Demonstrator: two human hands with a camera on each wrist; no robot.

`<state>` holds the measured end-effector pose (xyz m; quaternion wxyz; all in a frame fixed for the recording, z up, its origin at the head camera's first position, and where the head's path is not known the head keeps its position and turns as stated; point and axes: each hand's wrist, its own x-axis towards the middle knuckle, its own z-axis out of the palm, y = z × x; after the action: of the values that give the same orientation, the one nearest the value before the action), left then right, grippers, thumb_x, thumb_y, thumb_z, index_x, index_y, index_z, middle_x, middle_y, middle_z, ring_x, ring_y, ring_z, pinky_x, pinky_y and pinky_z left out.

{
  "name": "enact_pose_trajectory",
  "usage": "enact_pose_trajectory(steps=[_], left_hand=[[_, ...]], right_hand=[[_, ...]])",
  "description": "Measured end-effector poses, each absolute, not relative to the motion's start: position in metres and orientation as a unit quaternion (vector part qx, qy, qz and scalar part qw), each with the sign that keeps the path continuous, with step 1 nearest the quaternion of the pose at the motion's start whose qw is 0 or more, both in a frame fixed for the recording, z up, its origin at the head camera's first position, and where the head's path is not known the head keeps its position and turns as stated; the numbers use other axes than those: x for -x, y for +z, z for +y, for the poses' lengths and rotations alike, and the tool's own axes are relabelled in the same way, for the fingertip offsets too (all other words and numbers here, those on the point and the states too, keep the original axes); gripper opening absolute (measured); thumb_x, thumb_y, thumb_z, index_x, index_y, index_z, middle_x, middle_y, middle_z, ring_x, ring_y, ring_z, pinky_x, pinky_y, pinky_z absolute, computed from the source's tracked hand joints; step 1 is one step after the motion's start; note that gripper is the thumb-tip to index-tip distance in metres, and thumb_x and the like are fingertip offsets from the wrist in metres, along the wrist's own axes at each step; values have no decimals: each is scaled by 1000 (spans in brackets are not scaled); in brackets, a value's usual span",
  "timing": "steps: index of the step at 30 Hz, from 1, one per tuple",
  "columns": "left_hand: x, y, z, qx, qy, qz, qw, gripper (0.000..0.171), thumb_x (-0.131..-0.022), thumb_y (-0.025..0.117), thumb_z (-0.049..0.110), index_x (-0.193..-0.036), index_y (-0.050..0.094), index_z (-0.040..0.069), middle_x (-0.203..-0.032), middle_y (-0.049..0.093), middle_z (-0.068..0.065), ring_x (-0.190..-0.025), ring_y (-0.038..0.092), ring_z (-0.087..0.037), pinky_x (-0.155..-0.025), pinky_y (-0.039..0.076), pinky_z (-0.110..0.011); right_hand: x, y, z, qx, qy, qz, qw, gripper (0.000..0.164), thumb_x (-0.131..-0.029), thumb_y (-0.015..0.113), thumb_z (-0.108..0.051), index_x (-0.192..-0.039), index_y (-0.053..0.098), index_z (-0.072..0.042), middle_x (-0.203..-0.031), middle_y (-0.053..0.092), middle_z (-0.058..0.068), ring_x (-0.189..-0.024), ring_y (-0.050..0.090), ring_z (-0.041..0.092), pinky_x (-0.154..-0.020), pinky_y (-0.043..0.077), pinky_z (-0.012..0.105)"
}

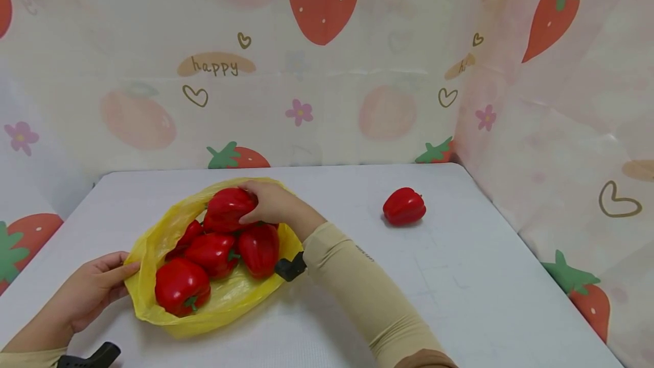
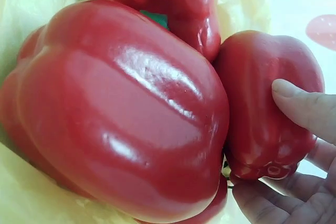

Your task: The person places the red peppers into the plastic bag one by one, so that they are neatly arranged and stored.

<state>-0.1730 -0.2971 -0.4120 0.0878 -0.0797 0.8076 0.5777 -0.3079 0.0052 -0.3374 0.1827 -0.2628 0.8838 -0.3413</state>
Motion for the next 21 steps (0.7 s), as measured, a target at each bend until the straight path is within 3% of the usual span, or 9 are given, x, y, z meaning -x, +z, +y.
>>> enact_pose_trajectory(steps=[9, 13, 21], left_hand=[[173, -411, -296, 81, 574, 810, 88, 52, -89, 56, 39, -119, 49, -2, -109, 59, -5, -88, 59, -16, -79, 52, -29], [173, -412, -296, 81, 575, 809, 87, 52, -89, 57, 40, -119, 50, -2, -109, 59, -5, -88, 59, -16, -79, 52, -29], [172, -412, -296, 80, 578, 808, 87, 52, -88, 57, 40, -119, 50, -2, -107, 60, -4, -88, 59, -16, -79, 53, -28]], right_hand=[[309, -335, 11, 271, -351, 879, 177, 70, -77, 74, -26, -137, 39, -28, -126, 47, 3, -103, 48, 18, -69, 54, 32], [310, -331, 18, 285, -353, 875, 167, 69, -77, 73, -28, -137, 40, -27, -126, 50, 2, -109, 49, 16, -78, 52, 27], [310, -320, 37, 293, -398, 853, 170, 65, -79, 72, -26, -136, 41, -18, -127, 51, 6, -116, 51, 21, -89, 48, 33]])
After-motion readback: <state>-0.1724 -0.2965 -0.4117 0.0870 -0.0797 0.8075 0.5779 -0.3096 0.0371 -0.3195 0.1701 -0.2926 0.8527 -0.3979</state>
